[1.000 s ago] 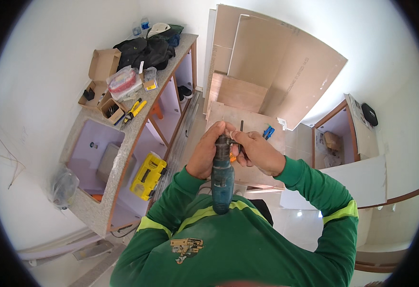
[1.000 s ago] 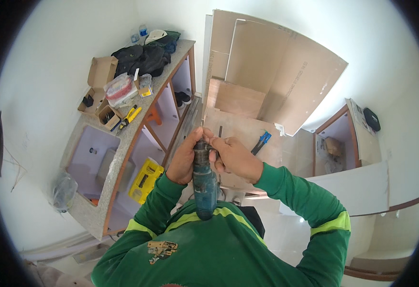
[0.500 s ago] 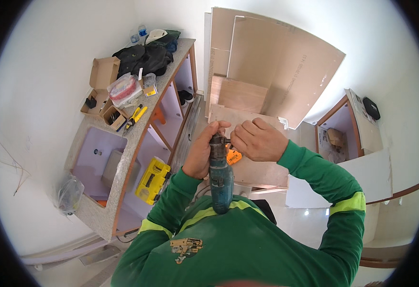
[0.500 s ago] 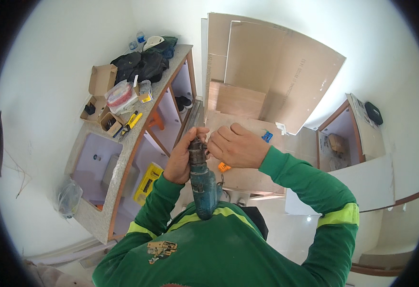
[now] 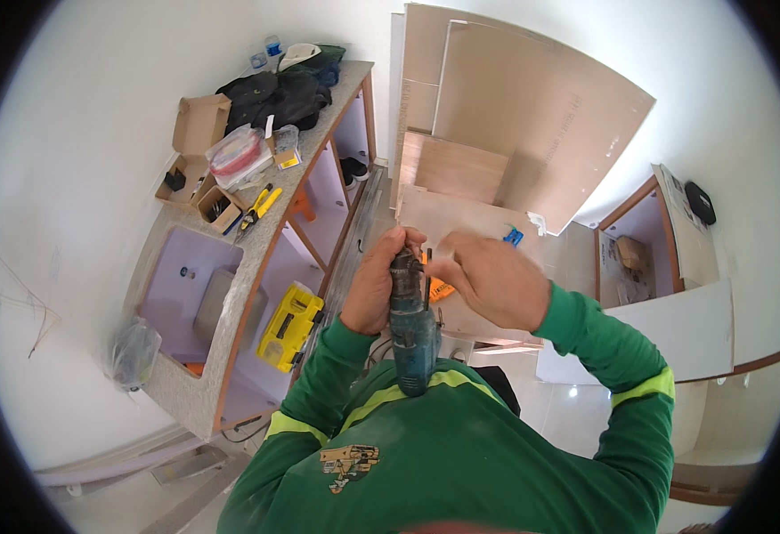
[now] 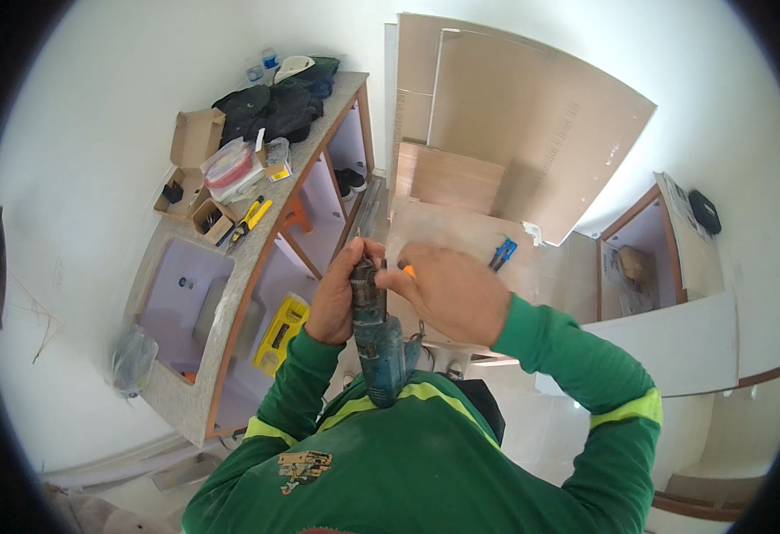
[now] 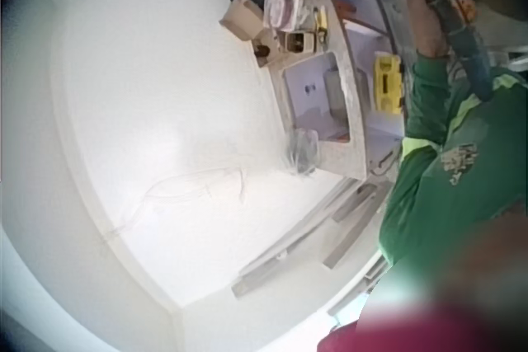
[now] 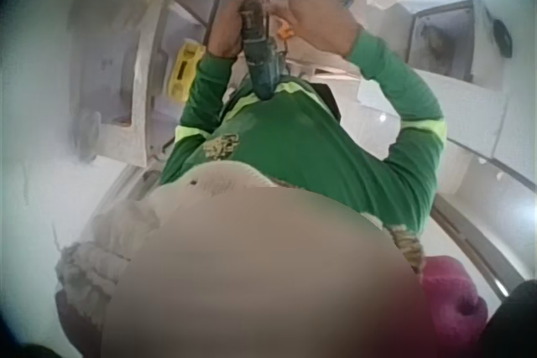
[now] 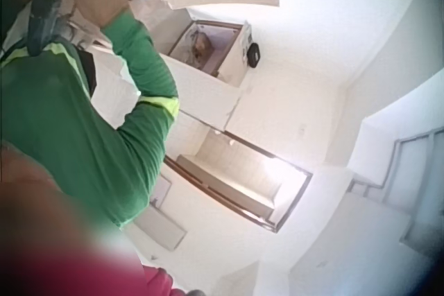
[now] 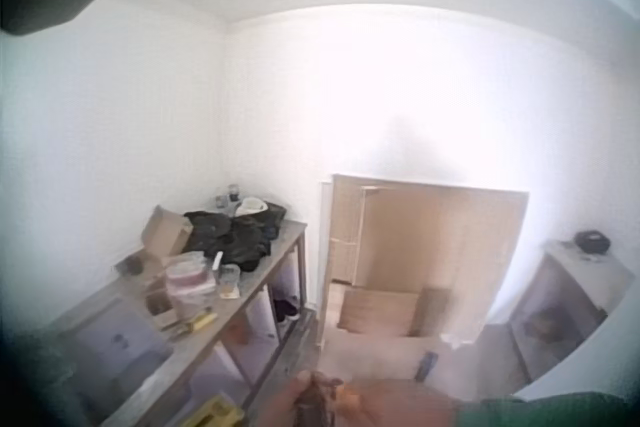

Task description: The person uses a yellow electric planer on a wooden board, then switches to a cordless drill to attach a drill bit. They move to another room, open a wooden storage box, and prepare an orange drill with a bit before placing it back.

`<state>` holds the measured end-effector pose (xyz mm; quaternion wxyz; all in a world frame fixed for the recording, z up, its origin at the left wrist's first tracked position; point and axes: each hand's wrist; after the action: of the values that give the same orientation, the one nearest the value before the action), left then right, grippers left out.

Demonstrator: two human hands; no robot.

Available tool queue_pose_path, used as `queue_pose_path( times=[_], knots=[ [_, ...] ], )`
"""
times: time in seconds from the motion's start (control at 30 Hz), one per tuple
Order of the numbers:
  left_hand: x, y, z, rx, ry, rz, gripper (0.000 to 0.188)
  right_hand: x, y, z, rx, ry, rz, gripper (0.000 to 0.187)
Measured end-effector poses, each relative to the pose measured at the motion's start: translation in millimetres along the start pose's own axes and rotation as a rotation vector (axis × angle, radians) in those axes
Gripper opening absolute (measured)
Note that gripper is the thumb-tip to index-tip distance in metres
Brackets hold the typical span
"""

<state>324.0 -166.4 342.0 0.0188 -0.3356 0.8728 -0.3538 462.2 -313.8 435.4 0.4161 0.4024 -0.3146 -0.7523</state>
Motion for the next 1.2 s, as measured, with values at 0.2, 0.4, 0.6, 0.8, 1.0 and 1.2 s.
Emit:
queue_pose_path(
  times=[0.2,0.4,0.6,0.8,1.0,1.2],
  knots=[
    [2.7,-4.3,-0.4,0.028,0.028,-0.065,0.035,-8.7,4.7,-12.9,0.768,1.126,-0.235,0.035],
    [1.4,1.5,-0.9,0.031,0.024,-0.049,0.035,-21.8,-37.5,-26.1,0.55,1.06,-0.339,0.013],
    [1.6,5.5,5.4,0.06,-0.113,-0.154,0.036,-14.4,-70.7,0.1,-0.184,0.054,-0.202,0.028],
    [5.4,6.2,-2.5,-0.037,-0.143,-0.104,0.039,-26.1,-62.4,-11.9,-0.93,-0.666,0.159,0.041],
    [0.1,10.9,-0.3,-0.055,-0.157,-0.126,0.041,-12.0,-38.9,-19.5,-0.601,-0.185,0.008,0.053],
    [5.9,3.9,-2.5,-0.06,-0.149,-0.131,0.036,-19.6,-23.7,-42.1,0.508,0.891,-0.241,0.052]
  ],
)
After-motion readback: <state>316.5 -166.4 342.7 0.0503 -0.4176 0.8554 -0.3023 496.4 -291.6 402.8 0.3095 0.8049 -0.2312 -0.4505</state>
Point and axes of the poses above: each hand's wrist, its own x-axis away from the middle knuckle, its own y-axis out of the back of the hand, z = x × y, and after that the axes turned 13 degrees about -z, right-handed
